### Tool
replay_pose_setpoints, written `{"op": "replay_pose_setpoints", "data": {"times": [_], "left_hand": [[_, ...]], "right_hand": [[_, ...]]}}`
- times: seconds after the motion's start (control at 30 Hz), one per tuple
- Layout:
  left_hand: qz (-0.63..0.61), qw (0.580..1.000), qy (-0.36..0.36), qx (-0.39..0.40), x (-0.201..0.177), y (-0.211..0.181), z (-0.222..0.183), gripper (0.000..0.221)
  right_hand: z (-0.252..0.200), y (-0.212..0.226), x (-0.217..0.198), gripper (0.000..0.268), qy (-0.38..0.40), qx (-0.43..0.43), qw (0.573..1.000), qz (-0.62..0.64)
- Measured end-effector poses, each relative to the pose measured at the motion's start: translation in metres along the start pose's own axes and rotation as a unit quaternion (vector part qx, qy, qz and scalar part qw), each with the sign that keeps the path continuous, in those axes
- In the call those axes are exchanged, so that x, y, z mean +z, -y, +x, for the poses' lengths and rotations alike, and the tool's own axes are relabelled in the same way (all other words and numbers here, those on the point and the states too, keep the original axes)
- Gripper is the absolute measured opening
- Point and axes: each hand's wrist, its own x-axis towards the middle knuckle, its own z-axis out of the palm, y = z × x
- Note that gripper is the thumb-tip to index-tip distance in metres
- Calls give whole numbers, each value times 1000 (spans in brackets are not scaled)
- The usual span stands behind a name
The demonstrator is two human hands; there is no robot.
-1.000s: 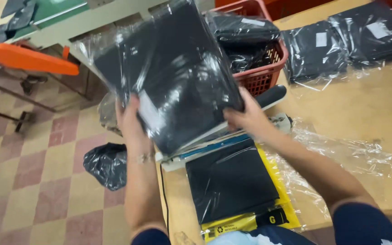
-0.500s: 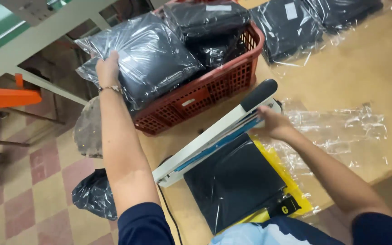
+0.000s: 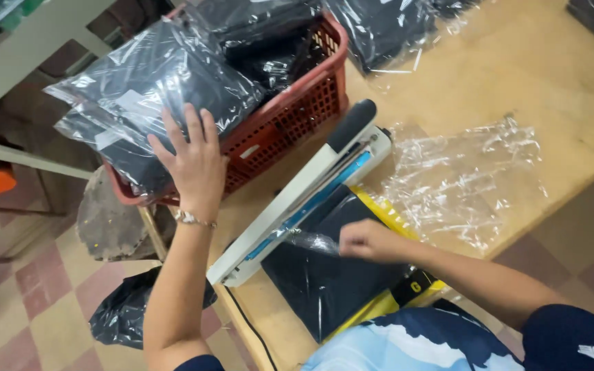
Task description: Sealing black items inside clear plastic bags using a manual impulse heat sealer
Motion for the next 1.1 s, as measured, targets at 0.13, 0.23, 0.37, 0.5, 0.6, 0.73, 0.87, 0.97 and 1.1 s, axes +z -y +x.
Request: {"op": "replay_pose_setpoints", "data": {"times": [0.13, 0.23, 0.37, 0.5, 0.6, 0.73, 0.87, 0.97, 1.1], "left_hand": [[77, 990, -121, 13, 56, 15, 7, 38], [64, 989, -134, 8, 50, 25, 9, 27], [119, 985, -121, -42, 69, 44, 15, 36], [115, 990, -57, -57, 81, 57, 21, 61], [175, 983, -7, -56, 78, 53, 33, 83], [152, 987, 2, -48, 73, 53, 47, 89], [156, 986, 29, -52, 44, 42, 47, 81], [142, 987, 28, -69, 35, 35, 55, 68], [33, 980, 81, -181, 28, 30, 62, 57]], "right_hand": [[-52, 20, -34, 27, 65, -13, 997, 45], [-98, 3, -88, 10, -44, 173, 969, 170], [-116, -6, -206, 13, -269, 264, 922, 91], [-118, -67, -278, 18, -415, 331, 845, 73], [-125, -124, -308, 15, -388, 415, 823, 15], [-128, -165, -330, 38, -244, 440, 856, -117], [-118, -192, -362, 24, -178, 479, 851, -124], [-108, -212, -400, 20, -147, 463, 865, -128], [-69, -200, -449, 93, -8, 510, 778, -368]]}}
